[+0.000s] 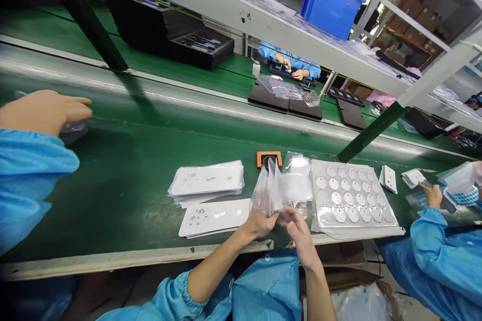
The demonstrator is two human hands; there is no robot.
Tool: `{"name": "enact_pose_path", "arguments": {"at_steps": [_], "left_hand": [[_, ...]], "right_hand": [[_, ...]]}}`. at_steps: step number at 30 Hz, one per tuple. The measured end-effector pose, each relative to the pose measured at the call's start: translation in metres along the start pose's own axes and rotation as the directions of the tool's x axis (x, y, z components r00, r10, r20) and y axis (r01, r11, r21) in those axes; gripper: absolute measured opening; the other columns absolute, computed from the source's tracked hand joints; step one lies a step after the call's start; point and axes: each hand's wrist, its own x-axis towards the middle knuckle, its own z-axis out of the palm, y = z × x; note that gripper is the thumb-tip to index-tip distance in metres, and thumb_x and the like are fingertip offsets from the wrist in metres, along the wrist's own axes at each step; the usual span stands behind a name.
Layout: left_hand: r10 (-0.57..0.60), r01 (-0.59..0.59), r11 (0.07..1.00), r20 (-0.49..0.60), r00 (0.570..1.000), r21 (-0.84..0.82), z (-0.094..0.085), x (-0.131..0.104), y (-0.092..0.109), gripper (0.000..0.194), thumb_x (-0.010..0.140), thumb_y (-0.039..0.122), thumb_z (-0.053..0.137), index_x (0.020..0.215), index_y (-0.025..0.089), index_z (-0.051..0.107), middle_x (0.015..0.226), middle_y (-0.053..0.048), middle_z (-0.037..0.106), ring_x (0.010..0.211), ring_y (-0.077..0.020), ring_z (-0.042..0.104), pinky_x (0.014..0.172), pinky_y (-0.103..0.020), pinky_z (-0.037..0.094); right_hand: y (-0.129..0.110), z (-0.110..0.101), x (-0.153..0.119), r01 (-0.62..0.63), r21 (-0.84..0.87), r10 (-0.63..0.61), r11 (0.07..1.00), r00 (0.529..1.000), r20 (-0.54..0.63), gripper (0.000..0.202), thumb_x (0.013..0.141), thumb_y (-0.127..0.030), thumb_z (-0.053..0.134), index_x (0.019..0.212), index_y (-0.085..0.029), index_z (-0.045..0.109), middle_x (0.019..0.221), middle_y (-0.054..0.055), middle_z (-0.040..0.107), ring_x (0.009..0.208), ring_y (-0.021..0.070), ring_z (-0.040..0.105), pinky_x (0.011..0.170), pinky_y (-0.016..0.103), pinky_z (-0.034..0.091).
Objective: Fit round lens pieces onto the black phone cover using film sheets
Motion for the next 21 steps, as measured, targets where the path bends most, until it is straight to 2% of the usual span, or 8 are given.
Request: {"name": "enact_pose_path", "arguments": {"at_steps": [2,3,6,8,10,14,18,21], "left_hand": [[-0.008,0.009,1.0,-0.05,0.999,0.002,-0.001,0.0,-0.001,0.077,0.084,0.03,0.053,0.153,0.017,0.022,0.144,-0.016,0.05,0.144,-0.0329,0.035,0.119,-0.053,0.03],[-0.013,0.013,1.0,-0.062,0.998,0.002,-0.001,0.0,-0.001,0.083,0.085,0.03,0.052,0.156,0.018,0.011,0.15,-0.016,0.042,0.148,-0.0316,0.026,0.122,-0.052,0.025],[-0.012,0.012,1.0,-0.062,0.998,-0.006,0.001,-0.001,-0.006,0.089,0.086,0.032,0.051,0.157,0.019,-0.002,0.158,-0.016,0.031,0.153,-0.0292,0.012,0.125,-0.051,0.019],[0.011,-0.012,1.0,-0.067,0.998,-0.013,0.003,-0.002,-0.008,0.09,0.086,0.034,0.051,0.157,0.018,-0.002,0.157,-0.016,0.032,0.153,-0.03,0.01,0.125,-0.053,0.017],[0.023,-0.025,0.999,-0.083,0.996,-0.023,0.004,-0.002,-0.009,0.091,0.085,0.035,0.052,0.157,0.018,-0.001,0.156,-0.016,0.034,0.152,-0.0312,0.012,0.124,-0.055,0.019],[-0.006,0.001,0.998,-0.083,0.997,-0.06,0.007,-0.002,-0.004,0.091,0.083,0.035,0.055,0.156,0.023,0.003,0.15,-0.016,0.041,0.145,-0.035,0.032,0.116,-0.058,0.035],[0.007,-0.012,0.996,-0.059,0.998,-0.093,0.007,0.001,0.005,0.085,0.084,0.04,0.057,0.155,0.023,0.014,0.147,-0.016,0.046,0.14,-0.0412,0.037,0.113,-0.063,0.035],[-0.011,0.009,0.993,-0.016,1.0,-0.114,0.006,-0.002,0.007,0.083,0.085,0.046,0.058,0.155,0.022,0.021,0.144,-0.015,0.048,0.141,-0.0437,0.035,0.111,-0.065,0.037]], "right_hand": [[-0.014,0.003,-0.013,0.079,-0.259,-0.146,0.963,0.958,-0.249,0.044,0.089,-0.055,0.062,0.117,-0.022,0.061,0.111,0.01,0.064,0.103,0.0249,0.062,0.089,0.041,0.052],[-0.021,0.005,-0.018,0.112,-0.376,-0.233,0.92,0.927,-0.293,0.036,0.089,-0.049,0.064,0.113,-0.022,0.063,0.106,0.008,0.064,0.097,0.0232,0.061,0.085,0.038,0.052],[-0.034,0.02,-0.027,0.242,-0.542,-0.369,0.805,0.919,-0.137,0.03,0.093,-0.038,0.06,0.12,-0.023,0.065,0.098,0.006,0.061,0.089,0.0204,0.06,0.078,0.034,0.052],[-0.034,0.034,-0.027,0.286,-0.575,-0.401,0.766,0.913,-0.079,0.042,0.094,-0.033,0.059,0.135,-0.024,0.057,0.099,0.007,0.06,0.09,0.0209,0.06,0.08,0.035,0.053],[-0.031,0.047,-0.022,0.27,-0.607,-0.417,0.747,0.902,-0.112,0.046,0.094,-0.031,0.059,0.139,-0.023,0.054,0.097,0.007,0.057,0.089,0.0216,0.059,0.08,0.036,0.054],[-0.027,0.054,-0.005,0.18,-0.633,-0.348,0.753,0.925,-0.151,0.031,0.085,-0.036,0.07,0.111,-0.02,0.067,0.093,0.006,0.054,0.086,0.0225,0.057,0.076,0.037,0.055],[-0.025,0.054,0.007,0.121,-0.615,-0.263,0.779,0.954,-0.146,0.067,0.066,-0.041,0.086,0.123,-0.018,0.059,0.112,0.011,0.059,0.107,0.0304,0.059,0.093,0.043,0.054],[-0.032,0.06,0.011,0.175,-0.622,-0.266,0.763,0.962,-0.056,0.085,0.064,-0.043,0.087,0.136,-0.019,0.049,0.118,0.013,0.062,0.111,0.0331,0.062,0.094,0.045,0.055]]}}
